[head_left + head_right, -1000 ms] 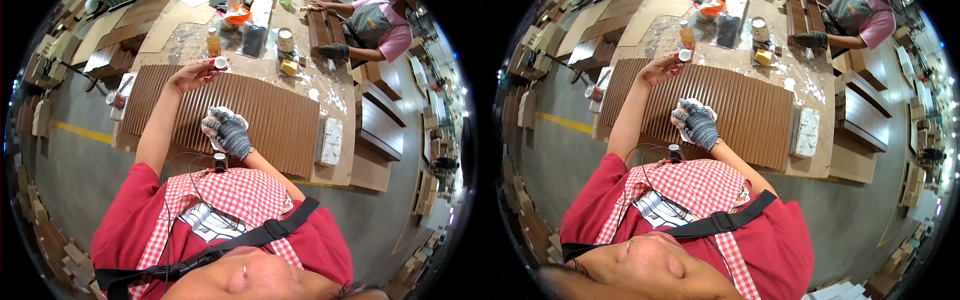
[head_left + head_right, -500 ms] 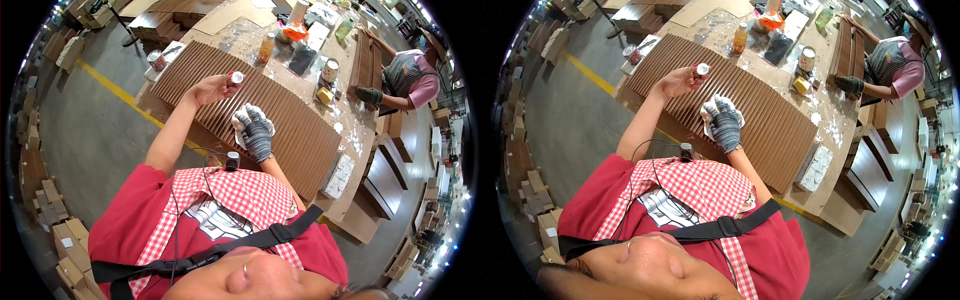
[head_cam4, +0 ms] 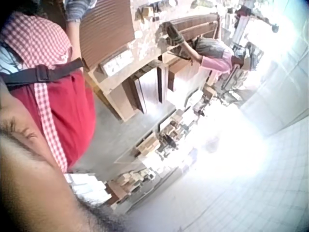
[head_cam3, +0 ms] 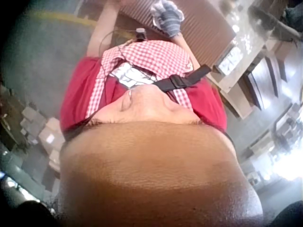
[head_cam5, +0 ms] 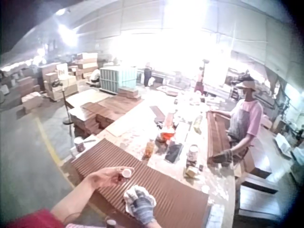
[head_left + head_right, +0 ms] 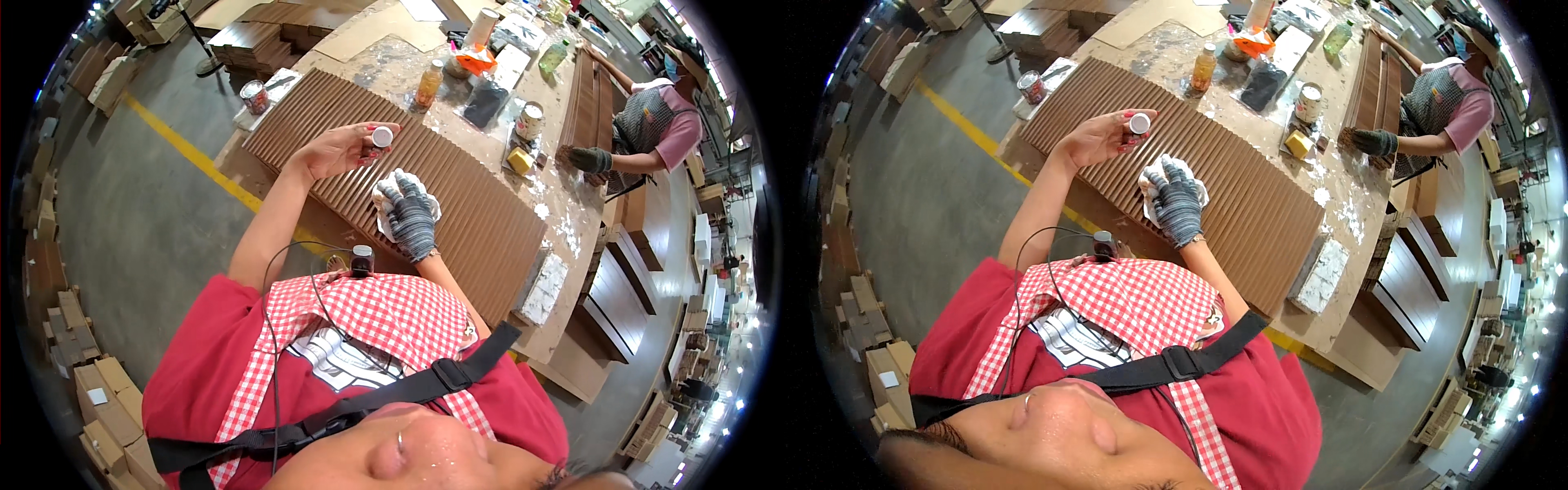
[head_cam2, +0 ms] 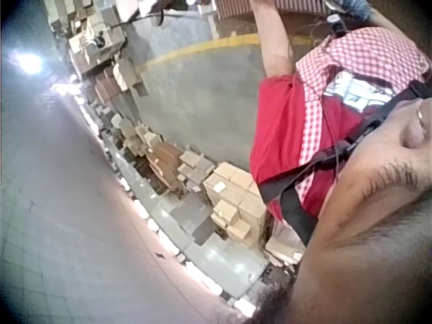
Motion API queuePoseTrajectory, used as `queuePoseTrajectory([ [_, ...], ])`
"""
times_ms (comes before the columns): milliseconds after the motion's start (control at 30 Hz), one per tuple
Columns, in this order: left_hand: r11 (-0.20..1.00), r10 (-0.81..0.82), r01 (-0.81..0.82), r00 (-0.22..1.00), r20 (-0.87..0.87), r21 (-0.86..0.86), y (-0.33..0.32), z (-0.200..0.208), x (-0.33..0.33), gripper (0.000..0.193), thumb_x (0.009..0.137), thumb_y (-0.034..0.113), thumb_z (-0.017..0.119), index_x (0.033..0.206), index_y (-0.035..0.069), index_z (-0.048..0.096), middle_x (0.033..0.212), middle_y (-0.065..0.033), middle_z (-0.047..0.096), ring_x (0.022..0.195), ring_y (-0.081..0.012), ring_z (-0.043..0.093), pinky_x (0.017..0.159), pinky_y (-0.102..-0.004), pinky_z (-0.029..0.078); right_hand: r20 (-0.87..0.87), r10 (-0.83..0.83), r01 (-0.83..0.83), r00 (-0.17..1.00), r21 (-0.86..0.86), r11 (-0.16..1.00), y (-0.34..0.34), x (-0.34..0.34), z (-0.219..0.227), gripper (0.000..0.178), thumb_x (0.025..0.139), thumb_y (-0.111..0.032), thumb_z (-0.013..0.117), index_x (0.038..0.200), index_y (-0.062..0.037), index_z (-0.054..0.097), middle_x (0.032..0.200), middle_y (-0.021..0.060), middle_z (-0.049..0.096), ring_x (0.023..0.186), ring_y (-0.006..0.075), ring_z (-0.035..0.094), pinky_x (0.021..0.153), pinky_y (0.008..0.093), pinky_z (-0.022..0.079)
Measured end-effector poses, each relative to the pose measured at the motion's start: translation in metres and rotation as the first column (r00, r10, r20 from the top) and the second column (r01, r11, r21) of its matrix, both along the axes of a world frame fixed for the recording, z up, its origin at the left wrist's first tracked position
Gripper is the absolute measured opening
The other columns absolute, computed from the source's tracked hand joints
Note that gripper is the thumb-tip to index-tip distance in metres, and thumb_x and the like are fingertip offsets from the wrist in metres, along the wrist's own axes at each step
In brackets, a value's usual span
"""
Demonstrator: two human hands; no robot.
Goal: The person wipes a corrugated panel with a sponge, then uses a cloth to wipe the panel and the work surface. Finally, they apply a substance to a small wooden block and wipe the panel with it.
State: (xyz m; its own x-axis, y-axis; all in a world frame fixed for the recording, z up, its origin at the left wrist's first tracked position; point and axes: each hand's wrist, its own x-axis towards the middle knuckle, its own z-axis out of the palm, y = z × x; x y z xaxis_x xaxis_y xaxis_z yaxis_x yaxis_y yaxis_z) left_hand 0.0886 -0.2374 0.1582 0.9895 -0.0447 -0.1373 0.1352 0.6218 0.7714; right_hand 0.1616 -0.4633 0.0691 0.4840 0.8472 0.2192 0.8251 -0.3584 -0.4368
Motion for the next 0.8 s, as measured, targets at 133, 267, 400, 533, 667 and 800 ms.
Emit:
queuePoseTrajectory([
  [133, 0.998, -0.057, 0.056, 0.998, 0.025, 0.015, -0.002, 0.004, 0.006, 0.046, 0.105, 0.026, 0.046, 0.142, 0.000, 0.047, 0.109, -0.0045, 0.064, 0.087, -0.0073, 0.057, 0.079, -0.0228, 0.049, 0.006, -0.015, 0.015, 1.000, -0.016, 1.000, 0.002, 0.001, -0.002, 0.044, 0.087, -0.020, 0.060, 0.130, -0.0191, 0.063, 0.144, 0.0181, 0.047, 0.131, 0.0386, 0.044, 0.109, 0.0470, 0.035],
  [267, 0.999, -0.010, 0.010, 1.000, 0.013, 0.036, -0.003, 0.003, 0.011, 0.045, 0.105, 0.027, 0.045, 0.139, -0.002, 0.049, 0.108, -0.0061, 0.065, 0.083, -0.0080, 0.056, 0.077, -0.0234, 0.049, -0.023, -0.010, 0.010, 1.000, 0.001, 1.000, 0.003, 0.001, -0.004, 0.044, 0.087, -0.019, 0.060, 0.131, -0.0198, 0.063, 0.145, 0.0177, 0.047, 0.132, 0.0383, 0.044, 0.109, 0.0474, 0.035],
  [400, 0.999, 0.033, -0.032, 0.999, -0.033, 0.029, -0.003, 0.000, 0.014, 0.044, 0.106, 0.027, 0.044, 0.137, -0.003, 0.050, 0.107, -0.0058, 0.064, 0.080, -0.0080, 0.054, 0.073, -0.0234, 0.048, -0.006, -0.014, 0.014, 1.000, 0.001, 1.000, 0.003, 0.000, -0.004, 0.045, 0.087, -0.019, 0.062, 0.131, -0.0199, 0.062, 0.145, 0.0182, 0.046, 0.132, 0.0384, 0.044, 0.109, 0.0477, 0.035],
  [533, 0.996, 0.079, -0.076, 0.994, -0.072, 0.036, -0.005, -0.004, 0.016, 0.042, 0.106, 0.026, 0.045, 0.135, -0.002, 0.052, 0.104, -0.0043, 0.064, 0.078, -0.0078, 0.053, 0.071, -0.0235, 0.047, -0.018, -0.021, 0.021, 1.000, 0.004, 1.000, 0.002, -0.001, -0.005, 0.046, 0.085, -0.019, 0.063, 0.132, -0.0197, 0.062, 0.145, 0.0186, 0.046, 0.131, 0.0388, 0.044, 0.109, 0.0476, 0.035],
  [667, 0.988, 0.153, -0.150, 0.982, -0.115, 0.036, -0.006, -0.010, 0.018, 0.031, 0.106, 0.025, 0.045, 0.116, 0.000, 0.058, 0.099, -0.0056, 0.064, 0.077, -0.0097, 0.054, 0.071, -0.0247, 0.048, -0.010, -0.021, 0.021, 1.000, -0.012, 1.000, 0.002, -0.001, -0.005, 0.046, 0.085, -0.018, 0.063, 0.131, -0.0191, 0.063, 0.145, 0.0190, 0.046, 0.131, 0.0391, 0.044, 0.109, 0.0471, 0.036],
  [800, 0.968, 0.250, -0.248, 0.958, -0.139, 0.031, -0.003, -0.022, 0.015, 0.028, 0.106, 0.027, 0.046, 0.109, 0.002, 0.057, 0.094, -0.0066, 0.063, 0.077, -0.0112, 0.055, 0.068, -0.0244, 0.047, -0.007, -0.020, 0.020, 1.000, 0.024, 1.000, 0.003, -0.001, -0.004, 0.045, 0.084, -0.017, 0.062, 0.129, -0.0185, 0.064, 0.144, 0.0189, 0.048, 0.130, 0.0392, 0.045, 0.108, 0.0468, 0.036],
])
